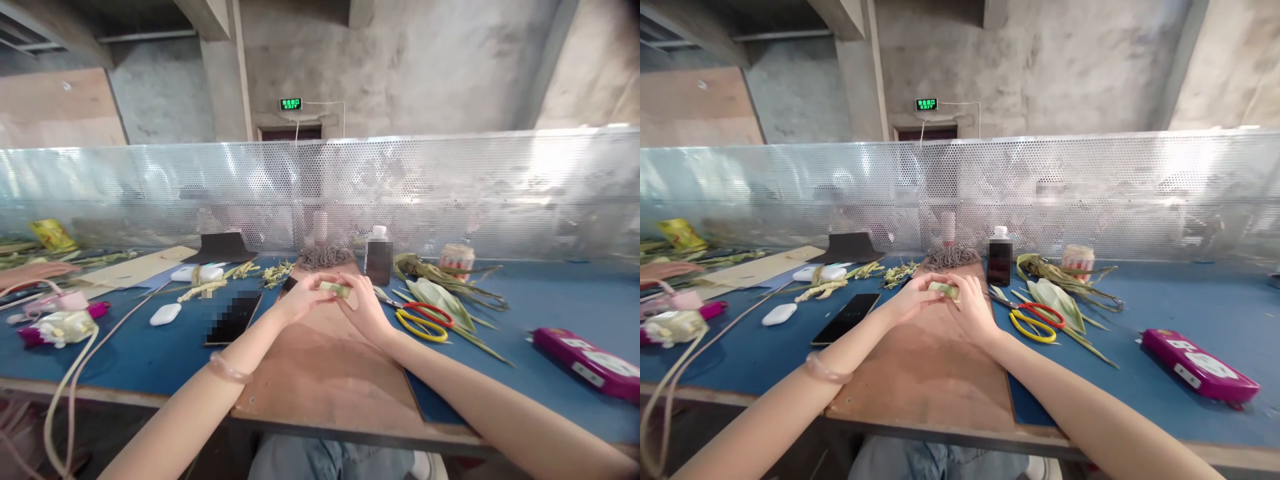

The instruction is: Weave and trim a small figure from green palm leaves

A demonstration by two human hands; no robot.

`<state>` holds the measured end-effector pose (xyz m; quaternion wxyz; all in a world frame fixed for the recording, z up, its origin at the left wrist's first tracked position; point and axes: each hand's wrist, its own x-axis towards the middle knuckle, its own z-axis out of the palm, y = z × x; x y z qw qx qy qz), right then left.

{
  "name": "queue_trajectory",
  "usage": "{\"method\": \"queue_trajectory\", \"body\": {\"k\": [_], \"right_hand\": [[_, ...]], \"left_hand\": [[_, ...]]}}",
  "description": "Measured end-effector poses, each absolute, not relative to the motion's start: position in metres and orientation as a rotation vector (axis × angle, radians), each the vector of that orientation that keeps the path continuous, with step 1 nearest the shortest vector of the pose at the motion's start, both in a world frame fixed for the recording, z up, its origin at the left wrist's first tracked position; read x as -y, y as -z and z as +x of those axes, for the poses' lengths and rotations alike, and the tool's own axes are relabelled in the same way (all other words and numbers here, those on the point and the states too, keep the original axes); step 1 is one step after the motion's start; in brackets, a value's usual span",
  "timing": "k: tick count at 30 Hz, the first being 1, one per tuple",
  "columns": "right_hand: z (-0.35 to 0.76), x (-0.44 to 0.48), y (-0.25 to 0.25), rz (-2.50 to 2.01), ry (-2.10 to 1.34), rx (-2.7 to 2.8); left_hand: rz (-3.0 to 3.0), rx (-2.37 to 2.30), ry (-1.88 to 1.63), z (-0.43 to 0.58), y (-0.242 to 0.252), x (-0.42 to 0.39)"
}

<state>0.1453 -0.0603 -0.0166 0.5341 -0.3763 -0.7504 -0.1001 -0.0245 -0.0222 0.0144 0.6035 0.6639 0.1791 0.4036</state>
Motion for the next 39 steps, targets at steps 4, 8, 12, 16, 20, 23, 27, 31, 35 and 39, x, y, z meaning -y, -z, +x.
{"method": "queue_trajectory", "body": {"k": [4, 8, 12, 16, 20, 23, 27, 31, 35, 39], "right_hand": [[0.146, 0.0611, 0.0155, -0.839, 0.178, 1.82], [0.1469, 0.0649, 0.0141, -0.811, 0.105, 1.814], [0.1473, 0.0658, 0.0151, -0.815, -0.027, 1.779], [0.1462, 0.0625, 0.0169, -0.861, -0.233, 1.68], [0.1449, 0.0629, 0.0158, -0.893, -0.496, 1.656], [0.1444, 0.0642, 0.0145, -0.927, -0.58, 1.63], [0.1448, 0.0631, 0.0136, -0.919, -0.581, 1.644], [0.1448, 0.0614, 0.0131, -0.928, -0.568, 1.653], [0.1444, 0.0614, 0.0127, -0.938, -0.559, 1.662], [0.1459, 0.0618, 0.0125, -0.94, -0.519, 1.682]], "left_hand": [[1.607, -0.484, -0.973, -0.0242, -0.0128, 0.0215], [1.7, -0.517, -1.012, -0.0232, -0.0143, 0.0236], [1.777, -0.56, -1.032, -0.0212, -0.0158, 0.0268], [1.806, -0.564, -1.011, -0.0206, -0.0161, 0.0275], [1.847, -0.581, -1.033, -0.0213, -0.0168, 0.0271], [1.872, -0.589, -1.037, -0.0213, -0.0175, 0.0273], [1.903, -0.581, -1.034, -0.0208, -0.0176, 0.0272], [1.933, -0.607, -1.021, -0.0217, -0.0166, 0.025], [2.017, -0.66, -1.022, -0.0234, -0.0157, 0.0228], [2.088, -0.652, -1.023, -0.0238, -0.0153, 0.0207]]}}
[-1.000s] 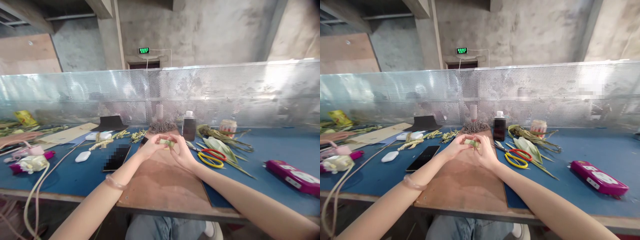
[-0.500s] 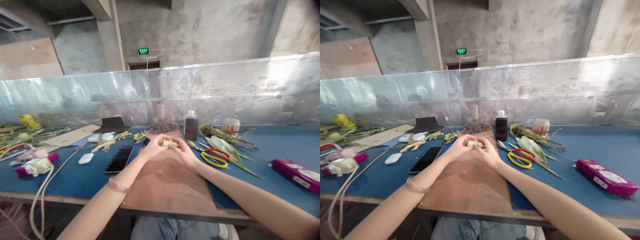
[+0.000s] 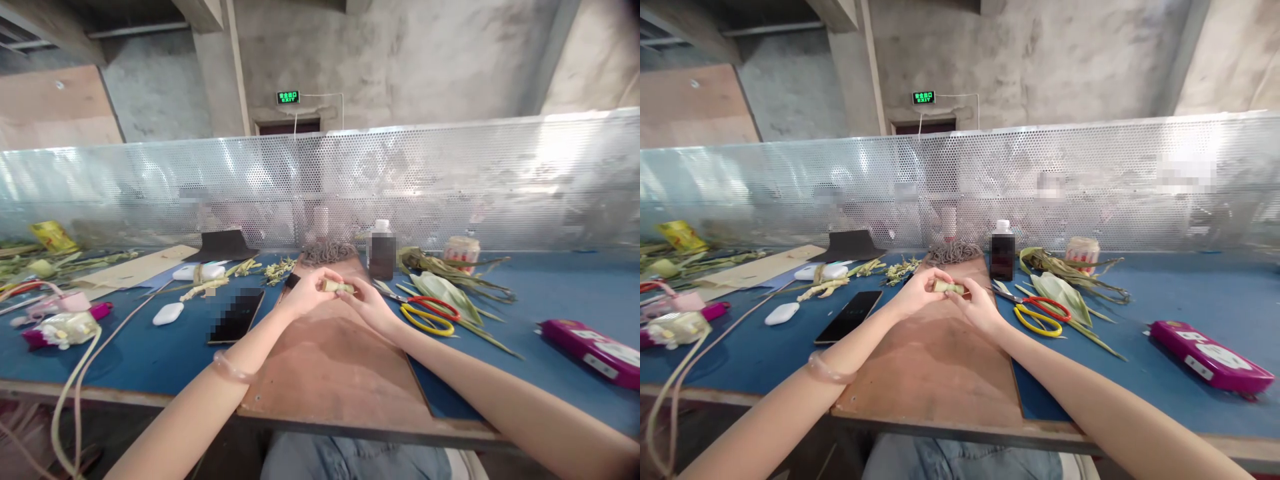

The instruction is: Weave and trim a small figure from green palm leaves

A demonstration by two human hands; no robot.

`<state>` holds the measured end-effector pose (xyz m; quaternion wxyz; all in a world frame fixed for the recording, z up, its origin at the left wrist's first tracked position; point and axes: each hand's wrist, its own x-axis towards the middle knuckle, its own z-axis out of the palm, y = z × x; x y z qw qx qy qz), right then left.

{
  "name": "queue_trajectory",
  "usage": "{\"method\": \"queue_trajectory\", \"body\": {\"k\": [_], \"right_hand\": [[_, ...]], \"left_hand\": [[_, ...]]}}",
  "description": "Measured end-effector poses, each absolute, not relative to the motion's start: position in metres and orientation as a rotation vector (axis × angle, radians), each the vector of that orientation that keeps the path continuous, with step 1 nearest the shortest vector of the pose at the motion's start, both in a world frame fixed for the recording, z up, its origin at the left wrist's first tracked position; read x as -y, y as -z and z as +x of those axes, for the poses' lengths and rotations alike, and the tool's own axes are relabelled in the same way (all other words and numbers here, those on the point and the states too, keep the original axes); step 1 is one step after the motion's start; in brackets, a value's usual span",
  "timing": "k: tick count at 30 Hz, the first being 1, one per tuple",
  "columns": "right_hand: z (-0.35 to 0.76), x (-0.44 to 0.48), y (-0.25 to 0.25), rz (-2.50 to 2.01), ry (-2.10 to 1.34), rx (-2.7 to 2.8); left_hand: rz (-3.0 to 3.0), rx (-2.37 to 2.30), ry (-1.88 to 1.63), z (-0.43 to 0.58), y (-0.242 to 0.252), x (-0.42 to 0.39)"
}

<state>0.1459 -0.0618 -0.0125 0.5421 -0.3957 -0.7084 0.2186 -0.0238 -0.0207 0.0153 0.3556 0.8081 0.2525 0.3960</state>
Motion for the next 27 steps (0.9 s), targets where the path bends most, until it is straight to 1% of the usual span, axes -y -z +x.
{"method": "queue_trajectory", "body": {"k": [9, 21, 27], "right_hand": [[0.1494, 0.0606, 0.0124, -1.005, -0.429, 1.726], [0.1501, 0.0548, 0.0178, -0.941, -0.349, 1.633], [0.1502, 0.0566, 0.0147, -0.899, -0.441, 1.58]], "left_hand": [[2.114, -0.607, -0.99, -0.0216, -0.0124, 0.0188], [2.022, -0.636, -1.052, -0.0196, -0.0088, 0.0148], [2.035, -0.79, -1.036, -0.0191, -0.0072, 0.0149]]}}
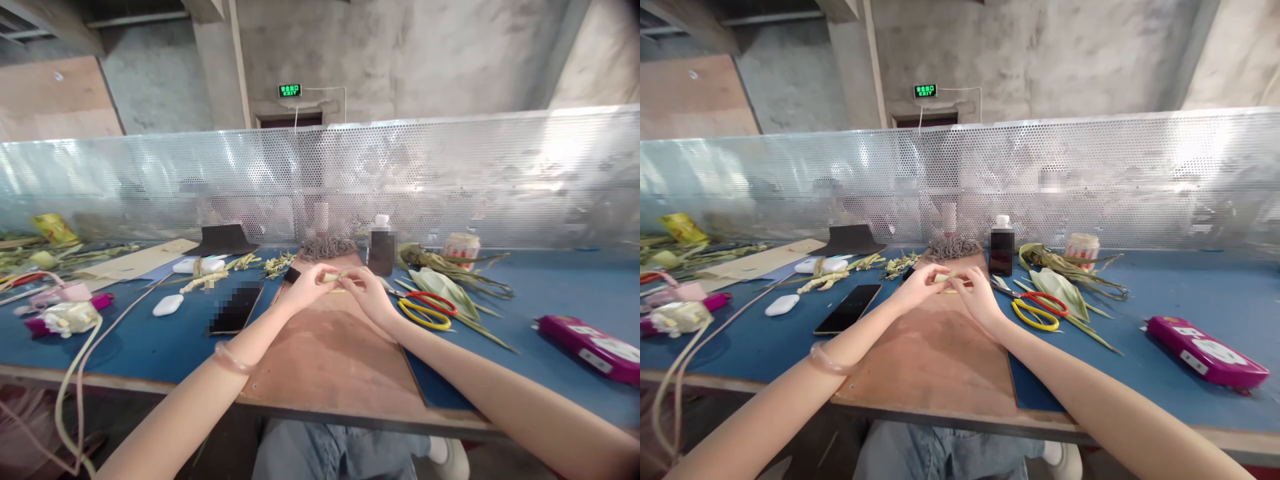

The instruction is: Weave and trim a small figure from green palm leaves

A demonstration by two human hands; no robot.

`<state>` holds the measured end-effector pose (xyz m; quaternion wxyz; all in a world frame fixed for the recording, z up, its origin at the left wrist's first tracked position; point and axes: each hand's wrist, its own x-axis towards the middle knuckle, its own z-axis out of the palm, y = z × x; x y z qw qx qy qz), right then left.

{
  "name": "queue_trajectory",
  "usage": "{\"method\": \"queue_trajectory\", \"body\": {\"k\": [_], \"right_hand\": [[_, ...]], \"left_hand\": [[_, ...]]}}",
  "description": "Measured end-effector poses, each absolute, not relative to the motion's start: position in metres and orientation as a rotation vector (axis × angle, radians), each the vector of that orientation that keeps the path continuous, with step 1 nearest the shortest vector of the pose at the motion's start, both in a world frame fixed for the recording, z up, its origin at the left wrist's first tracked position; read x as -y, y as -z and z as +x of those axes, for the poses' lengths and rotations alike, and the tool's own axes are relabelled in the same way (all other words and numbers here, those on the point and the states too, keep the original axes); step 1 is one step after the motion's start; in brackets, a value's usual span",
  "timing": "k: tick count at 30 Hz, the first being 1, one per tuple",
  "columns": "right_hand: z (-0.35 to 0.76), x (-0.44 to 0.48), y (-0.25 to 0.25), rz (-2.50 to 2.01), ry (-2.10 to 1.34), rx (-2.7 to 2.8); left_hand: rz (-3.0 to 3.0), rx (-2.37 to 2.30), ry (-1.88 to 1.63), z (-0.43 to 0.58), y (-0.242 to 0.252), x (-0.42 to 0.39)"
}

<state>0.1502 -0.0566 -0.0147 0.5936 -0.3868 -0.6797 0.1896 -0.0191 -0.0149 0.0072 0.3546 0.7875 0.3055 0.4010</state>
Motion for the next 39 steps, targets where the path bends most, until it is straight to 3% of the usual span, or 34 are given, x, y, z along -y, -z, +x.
{"method": "queue_trajectory", "body": {"k": [10, 21, 28, 39], "right_hand": [[0.151, 0.052, 0.014, -0.948, -0.585, 1.413], [0.163, 0.045, 0.015, -0.953, -0.226, 1.498], [0.166, 0.05, 0.013, -0.924, 0.304, 1.896], [0.154, 0.055, 0.017, -1.032, 0.1, 1.899]], "left_hand": [[1.972, -0.762, -0.983, -0.017, -0.004, 0.013], [1.84, -0.727, -0.983, -0.013, -0.01, 0.023], [1.816, -0.741, -1.019, -0.014, -0.005, 0.018], [1.655, -0.785, -1.131, -0.012, -0.001, 0.016]]}}
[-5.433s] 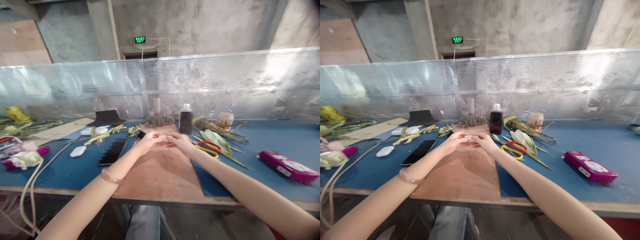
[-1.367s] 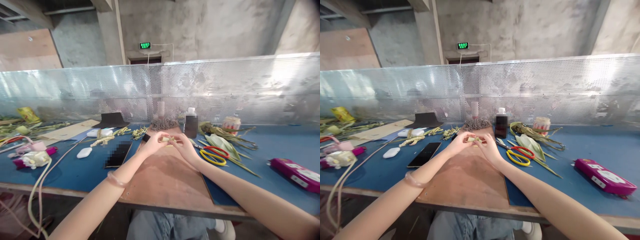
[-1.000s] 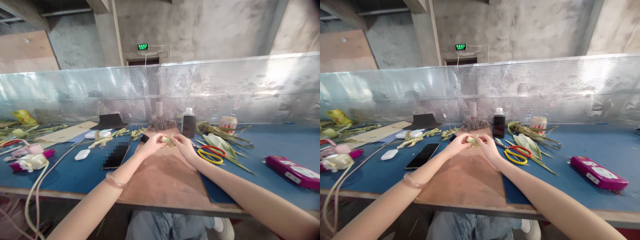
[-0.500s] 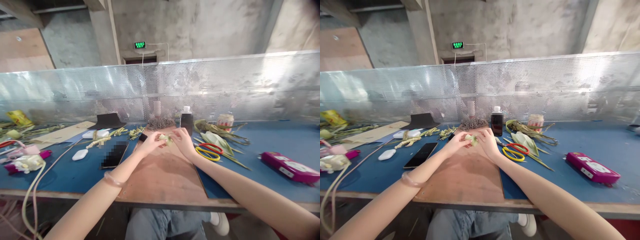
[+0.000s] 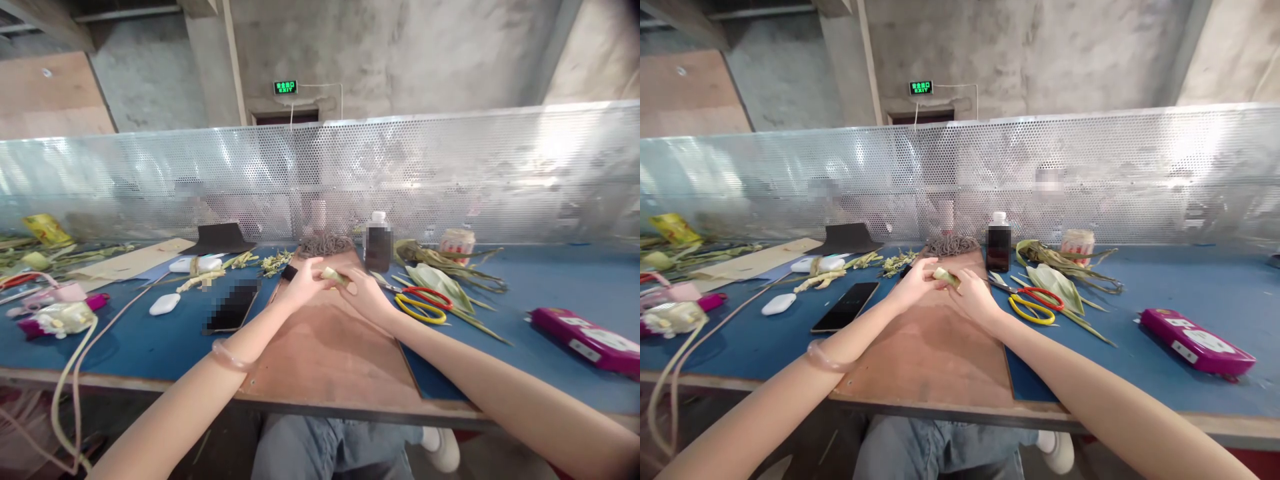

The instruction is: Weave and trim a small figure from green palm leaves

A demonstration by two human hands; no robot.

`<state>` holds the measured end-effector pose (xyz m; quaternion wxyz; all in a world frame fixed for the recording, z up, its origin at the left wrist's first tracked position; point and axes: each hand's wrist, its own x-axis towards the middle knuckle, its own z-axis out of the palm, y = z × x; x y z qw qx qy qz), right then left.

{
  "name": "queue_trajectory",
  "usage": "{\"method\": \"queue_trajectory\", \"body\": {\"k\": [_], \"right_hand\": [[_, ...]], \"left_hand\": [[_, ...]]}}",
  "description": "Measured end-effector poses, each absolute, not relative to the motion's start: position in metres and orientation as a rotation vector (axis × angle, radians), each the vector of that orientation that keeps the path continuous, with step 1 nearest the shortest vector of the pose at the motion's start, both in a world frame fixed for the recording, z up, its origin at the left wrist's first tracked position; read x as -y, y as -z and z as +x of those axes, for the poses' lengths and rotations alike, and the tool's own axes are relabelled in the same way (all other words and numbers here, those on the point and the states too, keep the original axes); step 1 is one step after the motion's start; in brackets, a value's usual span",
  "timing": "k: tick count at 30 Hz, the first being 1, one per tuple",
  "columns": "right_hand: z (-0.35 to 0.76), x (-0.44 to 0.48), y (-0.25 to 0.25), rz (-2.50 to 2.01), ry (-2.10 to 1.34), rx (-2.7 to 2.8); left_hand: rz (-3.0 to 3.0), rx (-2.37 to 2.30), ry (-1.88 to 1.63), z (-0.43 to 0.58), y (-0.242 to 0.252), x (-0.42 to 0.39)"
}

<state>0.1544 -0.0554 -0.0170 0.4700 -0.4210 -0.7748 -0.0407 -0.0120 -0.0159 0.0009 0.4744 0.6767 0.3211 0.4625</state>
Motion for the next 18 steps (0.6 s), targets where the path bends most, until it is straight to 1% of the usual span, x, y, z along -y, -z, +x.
{"method": "queue_trajectory", "body": {"k": [11, 18], "right_hand": [[0.1517, 0.0517, 0.0175, -0.992, 0.258, 1.826], [0.1543, 0.0493, 0.0194, -1.033, 0.144, 1.813]], "left_hand": [[1.551, -0.632, -1.091, -0.0144, -0.0021, 0.0167], [1.505, -0.565, -1.09, -0.0141, -0.0059, 0.0198]]}}
